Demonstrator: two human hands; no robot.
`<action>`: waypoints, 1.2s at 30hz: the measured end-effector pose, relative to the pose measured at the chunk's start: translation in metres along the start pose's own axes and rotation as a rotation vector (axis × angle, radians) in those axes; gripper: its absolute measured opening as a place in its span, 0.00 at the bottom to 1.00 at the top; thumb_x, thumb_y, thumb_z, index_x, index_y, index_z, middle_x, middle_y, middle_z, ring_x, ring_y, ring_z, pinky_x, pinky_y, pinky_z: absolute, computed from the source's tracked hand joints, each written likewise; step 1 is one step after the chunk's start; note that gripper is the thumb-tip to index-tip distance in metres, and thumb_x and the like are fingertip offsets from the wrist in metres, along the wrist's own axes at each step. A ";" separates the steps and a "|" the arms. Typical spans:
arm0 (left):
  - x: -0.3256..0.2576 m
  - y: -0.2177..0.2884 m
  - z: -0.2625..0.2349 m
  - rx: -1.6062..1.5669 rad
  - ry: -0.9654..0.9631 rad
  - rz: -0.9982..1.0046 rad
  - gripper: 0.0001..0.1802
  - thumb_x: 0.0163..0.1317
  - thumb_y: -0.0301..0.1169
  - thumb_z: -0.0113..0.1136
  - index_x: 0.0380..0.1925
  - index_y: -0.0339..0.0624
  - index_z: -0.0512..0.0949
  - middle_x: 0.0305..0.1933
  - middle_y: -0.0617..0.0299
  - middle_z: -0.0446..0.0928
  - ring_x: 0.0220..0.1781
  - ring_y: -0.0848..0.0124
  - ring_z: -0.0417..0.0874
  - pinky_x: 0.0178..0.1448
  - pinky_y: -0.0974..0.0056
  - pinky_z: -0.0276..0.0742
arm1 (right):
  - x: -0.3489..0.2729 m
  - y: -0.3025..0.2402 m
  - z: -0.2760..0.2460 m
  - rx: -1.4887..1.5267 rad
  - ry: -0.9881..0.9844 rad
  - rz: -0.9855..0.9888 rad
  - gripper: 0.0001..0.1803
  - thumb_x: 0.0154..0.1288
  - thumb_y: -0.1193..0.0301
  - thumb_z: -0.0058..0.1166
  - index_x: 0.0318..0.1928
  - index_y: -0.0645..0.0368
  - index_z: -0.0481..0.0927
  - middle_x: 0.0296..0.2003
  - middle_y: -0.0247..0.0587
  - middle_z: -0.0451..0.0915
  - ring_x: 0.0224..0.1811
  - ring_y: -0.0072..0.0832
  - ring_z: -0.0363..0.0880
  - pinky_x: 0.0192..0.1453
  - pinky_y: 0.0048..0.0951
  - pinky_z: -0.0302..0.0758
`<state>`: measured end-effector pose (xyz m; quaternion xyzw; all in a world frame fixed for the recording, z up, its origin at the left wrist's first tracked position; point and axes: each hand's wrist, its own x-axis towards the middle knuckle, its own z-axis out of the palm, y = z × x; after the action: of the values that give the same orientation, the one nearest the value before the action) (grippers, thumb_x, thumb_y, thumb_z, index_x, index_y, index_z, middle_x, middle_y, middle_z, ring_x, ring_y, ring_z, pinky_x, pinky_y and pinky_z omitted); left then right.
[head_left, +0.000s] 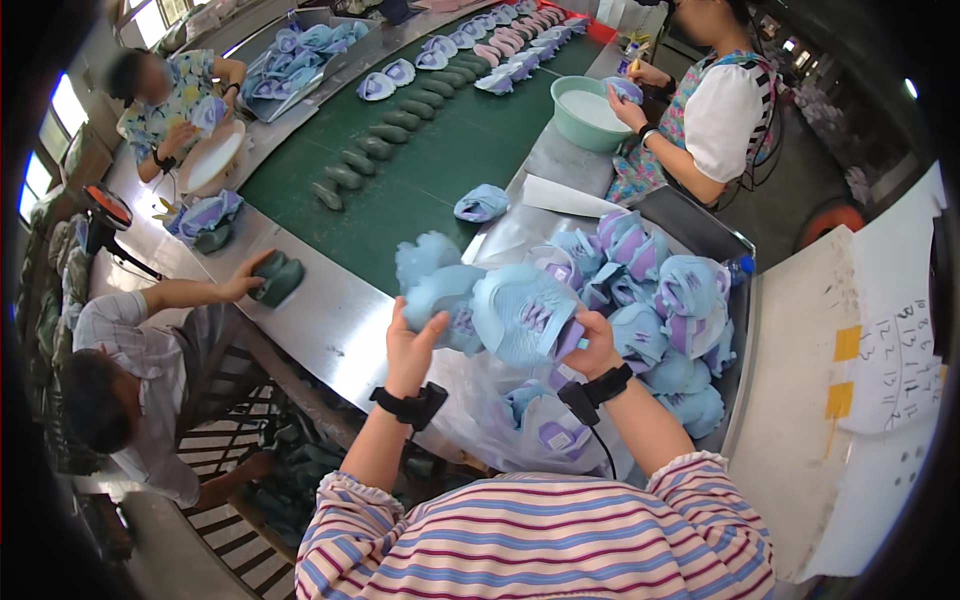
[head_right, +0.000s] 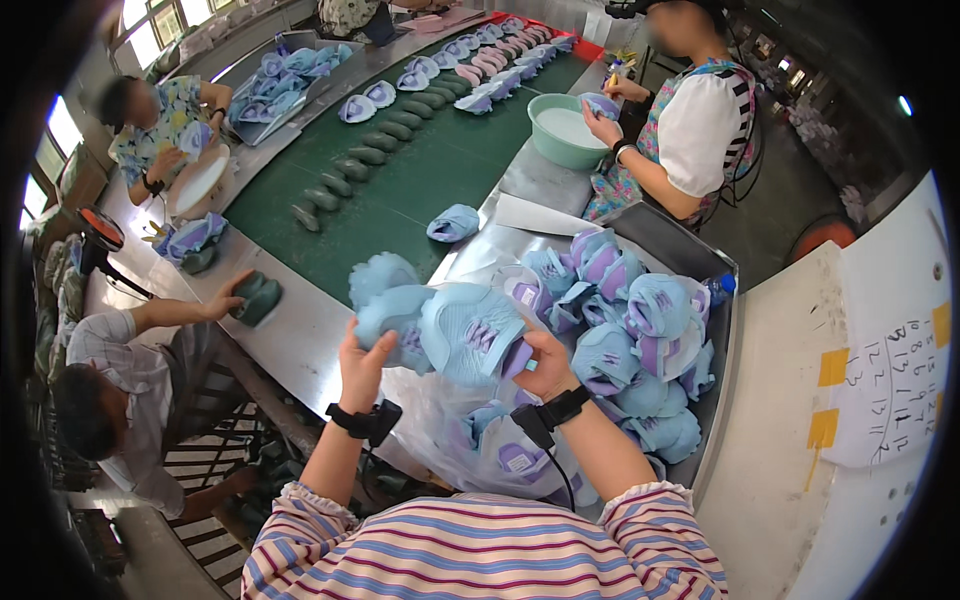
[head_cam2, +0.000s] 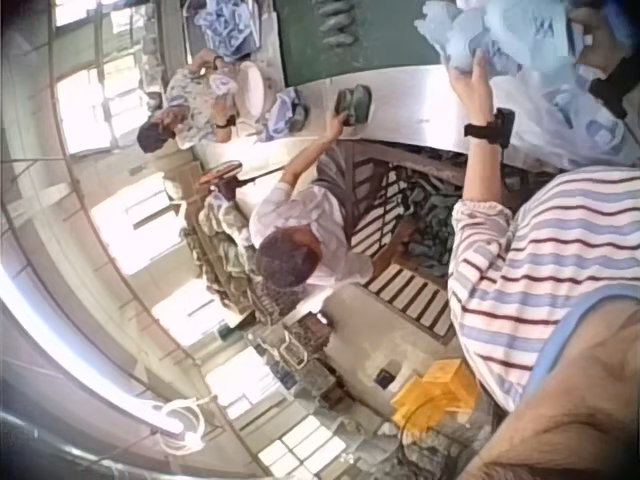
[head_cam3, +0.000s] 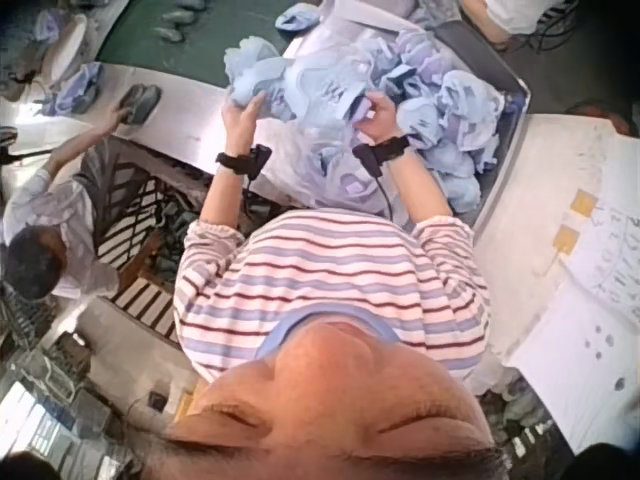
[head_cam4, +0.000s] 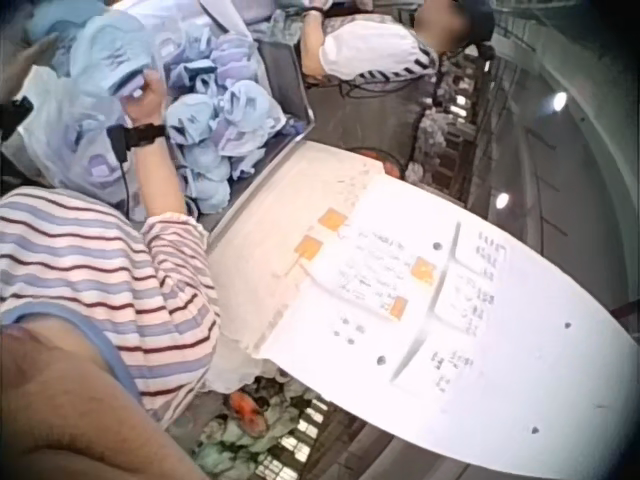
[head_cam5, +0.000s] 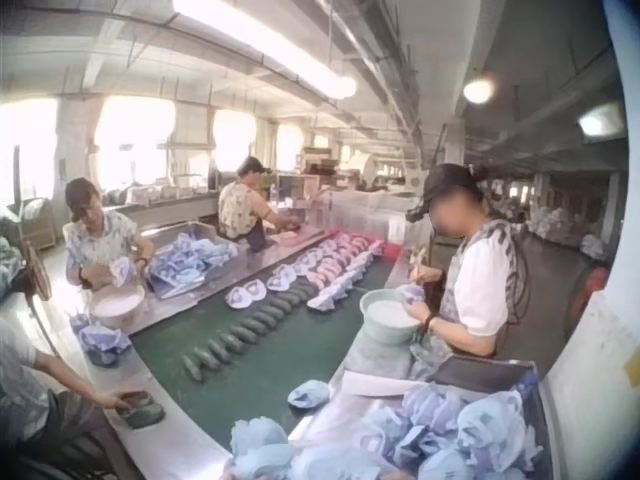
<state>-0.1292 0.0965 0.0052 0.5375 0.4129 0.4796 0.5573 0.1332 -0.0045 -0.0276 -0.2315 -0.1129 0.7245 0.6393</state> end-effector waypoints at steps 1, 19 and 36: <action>-0.001 -0.002 0.001 -0.041 -0.020 -0.002 0.21 0.54 0.32 0.66 0.43 0.29 0.73 0.45 0.56 0.75 0.44 0.72 0.75 0.48 0.68 0.71 | 0.004 0.006 0.003 0.078 -0.003 0.002 0.28 0.55 0.65 0.46 0.58 0.58 0.69 0.49 0.41 0.75 0.51 0.35 0.74 0.58 0.39 0.69; 0.277 -0.032 -0.211 0.052 0.553 0.098 0.27 0.58 0.41 0.61 0.51 0.32 0.71 0.49 0.53 0.76 0.48 0.62 0.76 0.53 0.60 0.70 | -0.006 -0.009 -0.040 -0.647 0.855 -0.672 0.33 0.55 0.79 0.44 0.63 0.58 0.56 0.58 0.44 0.60 0.59 0.34 0.63 0.61 0.36 0.63; -0.038 -0.065 0.032 0.827 -1.414 0.433 0.29 0.52 0.48 0.61 0.50 0.43 0.72 0.52 0.52 0.72 0.52 0.54 0.73 0.53 0.53 0.70 | -0.036 -0.038 -0.068 -2.432 0.200 -0.075 0.25 0.51 0.72 0.56 0.53 0.59 0.73 0.67 0.53 0.51 0.68 0.62 0.43 0.68 0.55 0.50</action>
<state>-0.0993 0.0547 -0.0589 0.9388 -0.0028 -0.0632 0.3387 0.2013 -0.0433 -0.0620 -0.7302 -0.6741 0.1066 0.0324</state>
